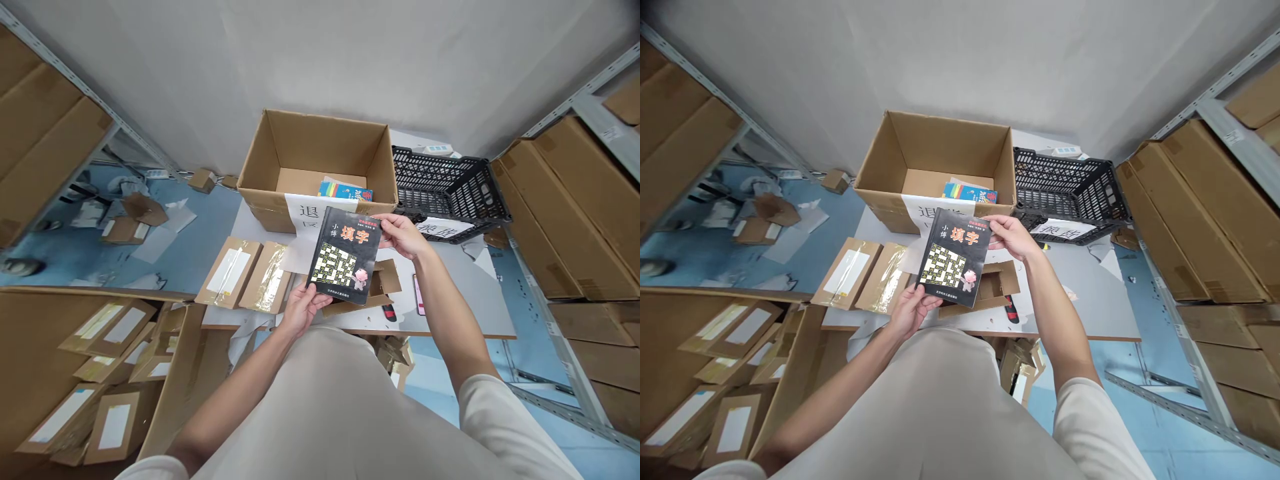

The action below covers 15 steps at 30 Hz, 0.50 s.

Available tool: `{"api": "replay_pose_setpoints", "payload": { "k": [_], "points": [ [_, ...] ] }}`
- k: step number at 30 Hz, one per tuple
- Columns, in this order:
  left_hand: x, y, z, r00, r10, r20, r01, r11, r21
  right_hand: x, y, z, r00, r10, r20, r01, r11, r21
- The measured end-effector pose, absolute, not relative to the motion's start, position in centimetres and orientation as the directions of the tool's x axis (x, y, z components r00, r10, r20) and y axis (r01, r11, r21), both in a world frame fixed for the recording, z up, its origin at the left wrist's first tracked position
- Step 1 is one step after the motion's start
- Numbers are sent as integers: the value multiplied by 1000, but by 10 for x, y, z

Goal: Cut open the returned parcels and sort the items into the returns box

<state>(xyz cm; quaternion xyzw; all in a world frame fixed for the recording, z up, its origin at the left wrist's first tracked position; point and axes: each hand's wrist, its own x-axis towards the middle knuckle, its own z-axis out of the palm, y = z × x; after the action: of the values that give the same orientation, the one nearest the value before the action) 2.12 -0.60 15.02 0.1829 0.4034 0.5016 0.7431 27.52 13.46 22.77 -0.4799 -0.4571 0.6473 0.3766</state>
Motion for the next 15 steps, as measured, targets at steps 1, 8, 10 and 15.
{"api": "replay_pose_setpoints", "payload": {
  "k": [1,8,10,15],
  "points": [
    [22,-6,150,167,893,-419,-601,429,675,275,135,228,-268,921,-282,-32,-301,-953],
    [17,2,149,146,898,-415,-584,416,697,262,173,239,12,983,-184,-143,-181,-973],
    [9,-1,142,33,905,-424,-537,374,756,257,201,238,185,968,-167,-222,-125,-967],
    [-14,-22,103,-254,876,-410,-260,346,901,240,264,216,480,809,-338,-323,-195,-926]
  ]
}}
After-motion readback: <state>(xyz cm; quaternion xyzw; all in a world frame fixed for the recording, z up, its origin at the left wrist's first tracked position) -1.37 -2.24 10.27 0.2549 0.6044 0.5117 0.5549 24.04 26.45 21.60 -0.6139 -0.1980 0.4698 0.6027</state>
